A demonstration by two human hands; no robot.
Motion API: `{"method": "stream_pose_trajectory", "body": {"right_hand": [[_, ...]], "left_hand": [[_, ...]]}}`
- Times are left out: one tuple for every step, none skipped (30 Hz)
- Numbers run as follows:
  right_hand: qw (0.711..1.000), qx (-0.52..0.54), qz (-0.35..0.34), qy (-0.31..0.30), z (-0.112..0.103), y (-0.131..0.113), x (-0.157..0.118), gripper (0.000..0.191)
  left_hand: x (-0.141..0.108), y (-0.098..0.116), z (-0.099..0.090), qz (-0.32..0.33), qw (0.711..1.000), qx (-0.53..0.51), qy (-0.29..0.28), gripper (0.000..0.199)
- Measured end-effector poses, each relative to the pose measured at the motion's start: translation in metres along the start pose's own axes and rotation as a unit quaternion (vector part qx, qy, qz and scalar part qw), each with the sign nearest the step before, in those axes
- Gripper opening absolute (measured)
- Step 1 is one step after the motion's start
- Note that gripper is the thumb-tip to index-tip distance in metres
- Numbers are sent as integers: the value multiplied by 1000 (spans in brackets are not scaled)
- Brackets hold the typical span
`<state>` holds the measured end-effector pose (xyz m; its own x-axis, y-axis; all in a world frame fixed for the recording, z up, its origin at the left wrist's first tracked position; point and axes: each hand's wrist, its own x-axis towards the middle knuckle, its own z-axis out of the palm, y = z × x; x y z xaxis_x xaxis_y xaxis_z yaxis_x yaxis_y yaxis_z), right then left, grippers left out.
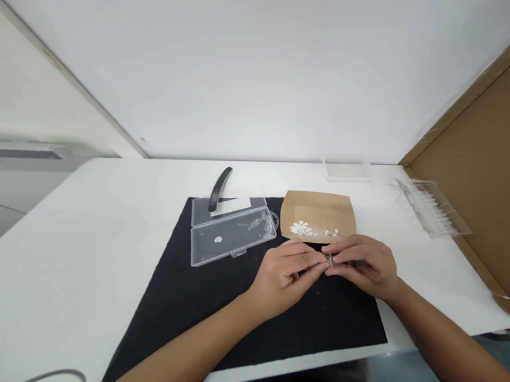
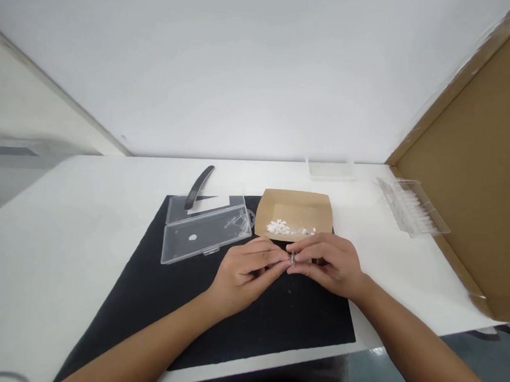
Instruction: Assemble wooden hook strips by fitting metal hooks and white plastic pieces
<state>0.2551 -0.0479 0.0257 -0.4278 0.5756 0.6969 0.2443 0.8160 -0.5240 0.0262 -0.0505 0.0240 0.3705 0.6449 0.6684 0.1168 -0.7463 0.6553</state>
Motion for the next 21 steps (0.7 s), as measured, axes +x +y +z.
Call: {"method": "stream_pose_trajectory", "body": {"right_hand": [[1000, 3, 8, 5, 0, 0, 0, 29], [1000, 4, 12, 9, 1, 0, -1, 30], [1000, 4, 10, 10, 1, 0, -2, 31], [1000, 3, 3, 10, 2, 0, -2, 31], [1000, 3, -5, 9, 2, 0, -3, 31], [1000, 5, -9, 7, 2, 1, -3, 32], [1000, 7, -11, 4, 3, 1, -3, 32], [1000, 10, -14, 1, 3, 2, -3, 32], [1000, 13, -14, 0, 3, 2, -4, 31], [1000, 15, -16, -1, 4, 3, -4, 31], [1000, 15, -18, -1, 4, 4, -4, 30], [1000, 14, -19, -3, 4, 5, -4, 29], [1000, 11, -19, -10, 4, 6, -4, 28], [1000, 5, -19, -15, 4, 6, -5, 25], [1000, 0, -18, -21, 5, 7, -5, 23], [999, -7, -18, -25, 5, 8, -4, 21], [999, -15, -20, -27, 5, 8, -4, 20], [999, -26, -24, -28, 5, 8, -4, 20], [999, -38, -29, -26, 6, 8, -4, 21], [998, -55, -36, -21, 6, 8, -4, 23], [996, -74, -39, -15, 7, 8, -4, 26]], "left_hand": [[0, 0, 0, -1, 1000, 0, 0, 11], [0, 1, 0, -3, 1000, 0, 0, 11], [0, 1, 0, -5, 1000, 0, 0, 10], [0, 1, 0, -6, 1000, 0, -1, 10], [-1, 0, 0, -6, 1000, -1, -2, 10], [-1, 0, -1, -6, 1000, -2, -2, 10], [-1, 0, -1, -4, 1000, -2, -1, 11], [-1, -1, -1, -3, 1000, -2, 0, 11], [-1, -1, -1, 0, 1000, 0, 1, 11], [-1, -2, -2, 1, 1000, 3, 1, 12], [-1, -2, -2, 3, 1000, 8, -1, 12], [-1, -2, -2, 5, 1000, 15, -3, 12], [-1, -3, -3, 8, 1000, 22, -6, 12], [-1, -3, -3, 12, 999, 29, -8, 12], [0, -3, -3, 18, 999, 36, -11, 13], [0, -4, -4, 25, 999, 42, -13, 13], [0, -5, -4, 34, 998, 48, -14, 13], [0, -6, -4, 41, 998, 55, -15, 13], [0, -7, -4, 46, 997, 64, -13, 12], [0, -8, -4, 52, 996, 73, -10, 11], [0, -8, -4, 56, 995, 82, -6, 10]]}}
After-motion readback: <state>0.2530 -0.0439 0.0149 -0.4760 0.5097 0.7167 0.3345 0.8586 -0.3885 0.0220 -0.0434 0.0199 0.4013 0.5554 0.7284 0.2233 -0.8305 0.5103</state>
